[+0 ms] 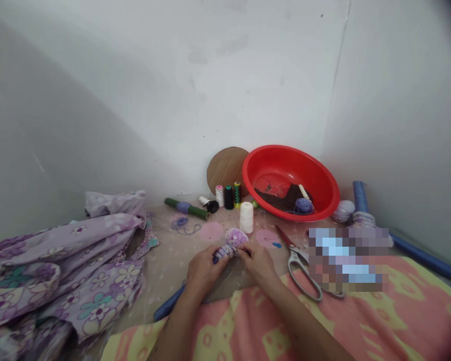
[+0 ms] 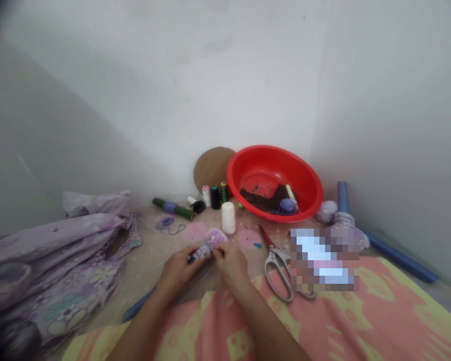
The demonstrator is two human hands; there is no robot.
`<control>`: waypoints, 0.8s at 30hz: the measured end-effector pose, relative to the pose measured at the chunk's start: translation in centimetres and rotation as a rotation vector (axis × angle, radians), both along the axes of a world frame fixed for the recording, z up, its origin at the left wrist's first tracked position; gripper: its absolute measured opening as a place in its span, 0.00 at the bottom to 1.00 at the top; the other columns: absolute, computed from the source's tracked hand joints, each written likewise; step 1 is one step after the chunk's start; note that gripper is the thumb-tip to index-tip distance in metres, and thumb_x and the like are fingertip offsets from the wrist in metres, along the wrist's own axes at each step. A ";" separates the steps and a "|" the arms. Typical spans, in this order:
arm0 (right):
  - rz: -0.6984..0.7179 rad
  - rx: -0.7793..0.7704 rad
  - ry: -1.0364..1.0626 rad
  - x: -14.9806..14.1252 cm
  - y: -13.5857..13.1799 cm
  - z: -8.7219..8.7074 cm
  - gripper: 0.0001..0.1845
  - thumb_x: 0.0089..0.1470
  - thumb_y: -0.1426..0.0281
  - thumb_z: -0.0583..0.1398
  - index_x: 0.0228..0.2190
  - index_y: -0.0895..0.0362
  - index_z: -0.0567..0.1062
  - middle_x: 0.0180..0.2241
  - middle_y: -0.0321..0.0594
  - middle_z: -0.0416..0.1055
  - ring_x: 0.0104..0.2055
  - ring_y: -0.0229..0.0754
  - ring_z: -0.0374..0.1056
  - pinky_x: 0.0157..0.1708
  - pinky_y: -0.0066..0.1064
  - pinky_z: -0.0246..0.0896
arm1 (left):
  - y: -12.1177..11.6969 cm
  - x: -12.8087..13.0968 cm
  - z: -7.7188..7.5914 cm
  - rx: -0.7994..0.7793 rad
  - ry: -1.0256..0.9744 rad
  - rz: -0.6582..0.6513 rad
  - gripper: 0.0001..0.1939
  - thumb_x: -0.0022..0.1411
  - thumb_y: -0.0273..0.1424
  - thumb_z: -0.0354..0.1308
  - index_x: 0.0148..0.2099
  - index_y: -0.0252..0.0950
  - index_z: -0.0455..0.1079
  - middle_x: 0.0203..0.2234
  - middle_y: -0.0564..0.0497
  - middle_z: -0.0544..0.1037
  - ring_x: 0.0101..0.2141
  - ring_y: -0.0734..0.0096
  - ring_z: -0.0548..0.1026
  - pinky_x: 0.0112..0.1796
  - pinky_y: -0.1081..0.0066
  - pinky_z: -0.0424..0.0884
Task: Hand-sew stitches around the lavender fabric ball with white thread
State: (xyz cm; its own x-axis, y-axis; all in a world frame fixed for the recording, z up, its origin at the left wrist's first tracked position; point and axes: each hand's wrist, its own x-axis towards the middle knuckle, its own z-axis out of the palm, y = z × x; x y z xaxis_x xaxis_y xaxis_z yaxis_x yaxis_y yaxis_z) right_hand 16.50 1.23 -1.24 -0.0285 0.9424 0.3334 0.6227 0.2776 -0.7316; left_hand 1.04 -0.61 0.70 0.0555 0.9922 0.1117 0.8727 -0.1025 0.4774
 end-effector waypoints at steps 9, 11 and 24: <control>-0.009 -0.022 -0.074 -0.1 0.0 -0.3 0.09 0.44 0.70 0.54 0.22 0.52 0.75 0.21 0.36 0.71 0.25 0.37 0.64 0.22 0.24 0.49 | 0.1 0.0 -0.2 0.008 0.001 0.012 0.20 0.53 0.42 0.47 0.46 0.41 0.65 0.40 0.50 0.73 0.39 0.68 0.70 0.37 0.76 0.61; -0.003 -0.036 -0.082 -0.2 -0.3 -0.2 0.10 0.45 0.70 0.53 0.23 0.52 0.75 0.21 0.36 0.71 0.23 0.37 0.64 0.21 0.24 0.48 | 0.1 0.0 -0.1 0.007 0.006 0.005 0.20 0.54 0.42 0.46 0.47 0.41 0.65 0.40 0.50 0.73 0.39 0.68 0.69 0.38 0.75 0.61; 0.064 -0.124 -0.123 -0.2 -0.7 0.0 0.13 0.45 0.71 0.52 0.30 0.50 0.75 0.30 0.37 0.74 0.31 0.41 0.67 0.27 0.27 0.55 | 0.6 -0.7 -0.7 0.032 0.016 -0.041 0.19 0.55 0.42 0.45 0.46 0.44 0.65 0.40 0.53 0.73 0.38 0.70 0.70 0.36 0.77 0.61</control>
State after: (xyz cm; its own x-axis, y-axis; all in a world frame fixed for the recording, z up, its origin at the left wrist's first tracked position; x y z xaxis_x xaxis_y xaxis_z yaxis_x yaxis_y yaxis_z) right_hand 16.26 0.55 -1.24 -0.1231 0.9710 0.2050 0.6938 0.2319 -0.6818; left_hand 0.37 -0.02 0.00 0.0978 0.9850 0.1424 0.8750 -0.1533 0.4592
